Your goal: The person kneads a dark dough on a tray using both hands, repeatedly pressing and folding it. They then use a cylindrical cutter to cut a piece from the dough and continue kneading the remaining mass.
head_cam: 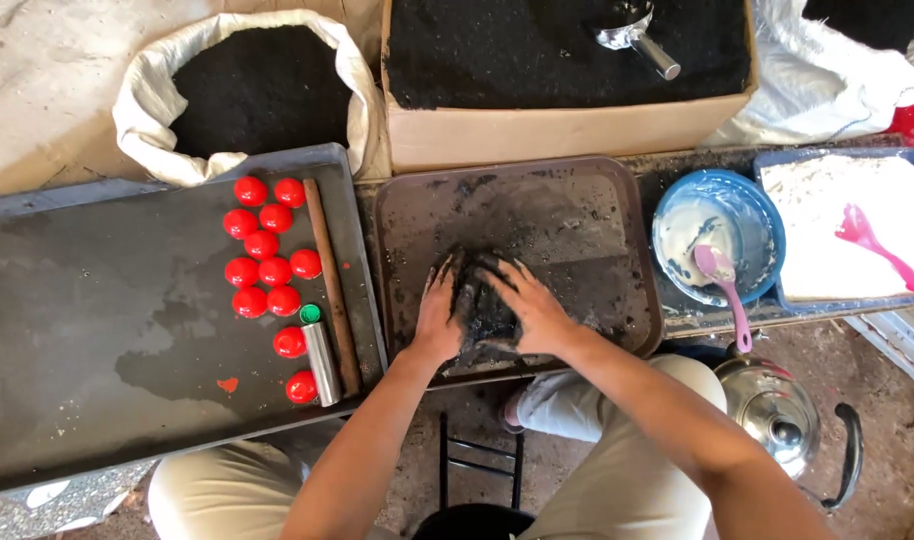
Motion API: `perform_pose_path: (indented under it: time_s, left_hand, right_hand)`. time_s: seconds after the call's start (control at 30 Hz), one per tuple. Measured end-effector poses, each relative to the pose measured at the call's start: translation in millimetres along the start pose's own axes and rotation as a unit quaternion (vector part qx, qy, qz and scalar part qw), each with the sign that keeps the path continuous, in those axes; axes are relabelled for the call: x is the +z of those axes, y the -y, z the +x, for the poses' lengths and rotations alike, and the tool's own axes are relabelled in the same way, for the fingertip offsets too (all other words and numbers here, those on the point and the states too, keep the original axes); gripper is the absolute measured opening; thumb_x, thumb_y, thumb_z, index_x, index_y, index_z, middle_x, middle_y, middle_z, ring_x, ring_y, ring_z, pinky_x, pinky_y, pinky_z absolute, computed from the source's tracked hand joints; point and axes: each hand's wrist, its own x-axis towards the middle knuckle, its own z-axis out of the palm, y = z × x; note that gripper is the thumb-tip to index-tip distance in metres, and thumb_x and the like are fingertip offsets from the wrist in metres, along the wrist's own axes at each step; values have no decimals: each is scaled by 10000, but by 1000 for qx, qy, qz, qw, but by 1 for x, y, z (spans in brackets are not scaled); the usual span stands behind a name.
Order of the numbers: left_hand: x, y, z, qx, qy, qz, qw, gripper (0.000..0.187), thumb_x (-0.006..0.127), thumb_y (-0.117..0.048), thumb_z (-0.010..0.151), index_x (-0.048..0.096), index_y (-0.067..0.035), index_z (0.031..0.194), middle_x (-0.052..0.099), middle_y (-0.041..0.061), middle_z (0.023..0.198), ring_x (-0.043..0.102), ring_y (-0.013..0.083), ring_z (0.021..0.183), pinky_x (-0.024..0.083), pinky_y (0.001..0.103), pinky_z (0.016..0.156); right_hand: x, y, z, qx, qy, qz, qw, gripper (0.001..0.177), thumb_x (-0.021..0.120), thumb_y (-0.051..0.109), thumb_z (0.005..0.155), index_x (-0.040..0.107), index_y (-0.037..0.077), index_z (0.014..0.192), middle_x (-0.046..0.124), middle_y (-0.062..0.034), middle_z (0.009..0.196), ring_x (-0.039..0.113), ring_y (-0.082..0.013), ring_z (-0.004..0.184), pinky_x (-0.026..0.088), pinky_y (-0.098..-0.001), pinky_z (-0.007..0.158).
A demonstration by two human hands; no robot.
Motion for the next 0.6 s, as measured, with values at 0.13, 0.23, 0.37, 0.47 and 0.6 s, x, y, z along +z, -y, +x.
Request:
perform_pose_path:
  time_s: [0.13,0.23,0.37,0.47,0.6]
  left_hand:
    - [17,21,7,-41,-53,-208,976,686,446,-228,1073,148,106,1593,117,293,1685,18,464,1562,69,490,1310]
    - [57,113,46,-43,-47,-430,901,568,460,-223,1084,320,-23,1597,363,141,1631,262,248,1553,310,327,1242]
    - [67,156,60,-52,-80,-599,795,491,447,-274,1113,452,18,1508,505,208,1536,445,305,1443,349,362,1203]
    - [71,167,64,-47,-73,-616,783,474,422,-265,1125,470,17,1503,553,198,1490,482,292,1419,354,323,1185]
    - [76,209,83,-104,-53,-689,716,508,491,-416,1086,537,-142,1512,614,109,1460,558,219,1339,376,356,1168]
  right_hand:
    - [32,-1,10,-41,-35,-52,997,1322,993,149,462,290,108,1581,316,-244,1569,397,-634,1321,469,-745,972]
    - [35,13,21,18,2,-90,996,1239,931,102,508,339,189,1593,399,-201,1531,441,-610,1305,497,-779,903]
    - [36,23,30,24,3,-149,988,1150,905,156,530,407,163,1567,452,-204,1490,466,-603,1289,538,-740,810]
    - [44,20,35,34,2,-160,987,1125,884,182,554,408,168,1573,476,-220,1476,474,-606,1285,533,-739,797]
    - [45,28,42,63,-33,-143,987,1019,883,190,565,502,89,1505,519,-261,1423,501,-595,1258,532,-755,762]
